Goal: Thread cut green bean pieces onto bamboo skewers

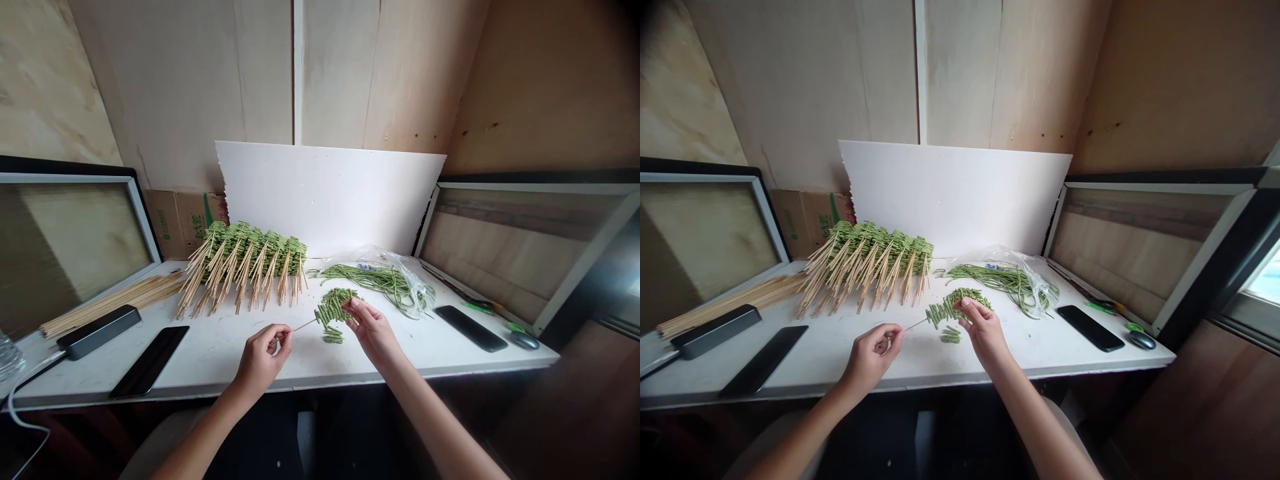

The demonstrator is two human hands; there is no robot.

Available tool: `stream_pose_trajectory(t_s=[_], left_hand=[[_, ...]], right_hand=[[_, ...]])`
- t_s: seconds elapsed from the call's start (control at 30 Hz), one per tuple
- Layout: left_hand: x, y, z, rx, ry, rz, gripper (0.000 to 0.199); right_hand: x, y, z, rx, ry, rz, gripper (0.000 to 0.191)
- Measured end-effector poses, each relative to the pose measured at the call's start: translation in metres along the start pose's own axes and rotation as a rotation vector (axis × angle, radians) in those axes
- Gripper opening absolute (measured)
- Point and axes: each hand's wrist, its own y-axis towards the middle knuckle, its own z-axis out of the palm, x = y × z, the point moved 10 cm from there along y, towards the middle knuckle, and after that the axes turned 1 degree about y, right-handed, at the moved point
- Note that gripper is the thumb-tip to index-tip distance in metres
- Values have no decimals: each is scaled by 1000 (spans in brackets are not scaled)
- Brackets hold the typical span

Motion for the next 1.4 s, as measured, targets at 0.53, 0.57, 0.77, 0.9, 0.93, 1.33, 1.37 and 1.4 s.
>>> stream_pose_trajectory(t_s=[0.53, 0.57, 0.77, 0.9, 0.93, 1.33, 1.37, 1.4], left_hand=[[-8, -1, -1, 8, 62, 87, 13], [-8, -2, 0, 7, 56, 85, 13], [-8, -5, 3, 15, 38, 81, 12], [-2, -1, -3, -16, 40, 30, 12], [1, 0, -6, -28, 38, 14, 12], [13, 6, -14, -56, 47, -28, 17], [13, 6, -13, -53, 48, -28, 17], [13, 5, -13, -49, 51, -28, 17]], right_hand=[[4, -2, -2, -54, -194, -132, 30], [2, -3, -3, -62, -202, -142, 31], [-12, -6, -7, -107, -213, -125, 33], [-9, 0, -6, -54, -278, -128, 36], [-7, 2, -5, -30, -336, -146, 38], [-26, 6, -13, 10, -1486, -378, 21], [-26, 7, -13, 11, -1424, -393, 20], [-25, 7, -14, 11, -1359, -412, 18]])
